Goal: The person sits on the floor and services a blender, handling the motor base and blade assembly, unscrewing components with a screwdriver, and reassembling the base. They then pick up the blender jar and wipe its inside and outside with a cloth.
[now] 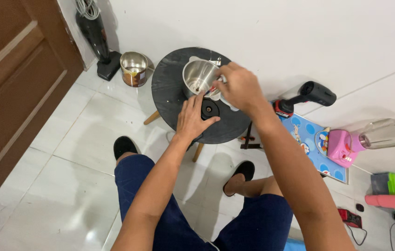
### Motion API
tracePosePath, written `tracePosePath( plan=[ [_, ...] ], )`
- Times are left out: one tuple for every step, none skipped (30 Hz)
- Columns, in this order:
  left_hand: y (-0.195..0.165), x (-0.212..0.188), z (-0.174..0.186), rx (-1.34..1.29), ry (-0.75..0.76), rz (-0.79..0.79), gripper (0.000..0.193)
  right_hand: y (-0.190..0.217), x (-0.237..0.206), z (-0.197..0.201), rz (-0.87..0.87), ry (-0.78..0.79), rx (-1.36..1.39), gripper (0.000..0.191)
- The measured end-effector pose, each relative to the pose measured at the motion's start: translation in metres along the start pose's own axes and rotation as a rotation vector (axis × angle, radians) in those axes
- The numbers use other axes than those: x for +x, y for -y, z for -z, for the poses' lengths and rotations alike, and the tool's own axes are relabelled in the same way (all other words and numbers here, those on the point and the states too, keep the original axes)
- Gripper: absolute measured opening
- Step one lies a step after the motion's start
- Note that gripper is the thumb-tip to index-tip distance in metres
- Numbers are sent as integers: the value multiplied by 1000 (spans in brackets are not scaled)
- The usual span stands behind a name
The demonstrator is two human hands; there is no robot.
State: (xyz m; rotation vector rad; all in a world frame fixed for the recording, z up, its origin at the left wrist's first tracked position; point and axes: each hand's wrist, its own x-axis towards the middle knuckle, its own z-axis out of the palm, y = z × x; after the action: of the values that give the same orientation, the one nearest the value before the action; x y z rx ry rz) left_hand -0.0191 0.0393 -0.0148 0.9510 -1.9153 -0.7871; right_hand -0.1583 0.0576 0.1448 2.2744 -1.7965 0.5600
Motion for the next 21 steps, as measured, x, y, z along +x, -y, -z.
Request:
tracePosePath(
  plan=[
    [3,-1,-1,-22,-17,2,109,-7,-9,5,-31,-35,51,18],
    [7,-2,-3,-45,-36,-2,116,-17,-19,10,-62,-75,98,17],
    [10,-1,-5,-58,9,49,119,-27,-31,10,-161,-84,136,17],
    [14,-1,-7,-70,54,99,123,-38,-47,8,-261,-94,174,18],
    [17,-2,-10,-83,97,154,127,-49,-65,3,-359,-99,212,18],
    [19,-3,-13,-95,128,191,123,-58,-86,-9,-542,-142,354,18],
    [20,-5,-15,-104,153,226,120,-65,-106,-25,-720,-184,499,17],
    [22,-7,-17,-111,180,265,116,-69,-126,-42,-858,-290,760,17],
    [24,-10,-17,-133,181,246,115,-72,-145,-63,-997,-392,1024,16],
    [26,-14,-16,-153,184,228,114,-70,-162,-86,-1111,-439,1119,15],
    [27,-17,-16,-171,193,208,113,-71,-176,-106,-1231,-490,1214,14],
    [28,-23,-13,-168,195,173,112,-70,-185,-123,-1243,-482,1215,15],
    [29,-29,-10,-165,201,136,112,-64,-191,-142,-1256,-478,1215,16],
    [30,-34,-7,-162,208,94,112,-58,-194,-158,-1267,-479,1218,17],
    [29,-38,-3,-147,214,96,112,-54,-193,-169,-1214,-394,988,18],
    [29,-42,0,-134,221,100,112,-49,-190,-178,-1154,-308,761,20],
    [28,-45,4,-123,229,104,112,-44,-185,-183,-1086,-220,533,21],
    [28,-48,7,-115,238,109,112,-40,-180,-187,-988,-230,456,21],
    [27,-49,11,-110,243,113,112,-37,-174,-189,-885,-239,377,22],
    [26,-49,13,-105,243,112,113,-35,-169,-191,-777,-249,297,22],
    [25,-49,14,-96,245,114,112,-35,-164,-192,-760,-254,303,22]
  ],
)
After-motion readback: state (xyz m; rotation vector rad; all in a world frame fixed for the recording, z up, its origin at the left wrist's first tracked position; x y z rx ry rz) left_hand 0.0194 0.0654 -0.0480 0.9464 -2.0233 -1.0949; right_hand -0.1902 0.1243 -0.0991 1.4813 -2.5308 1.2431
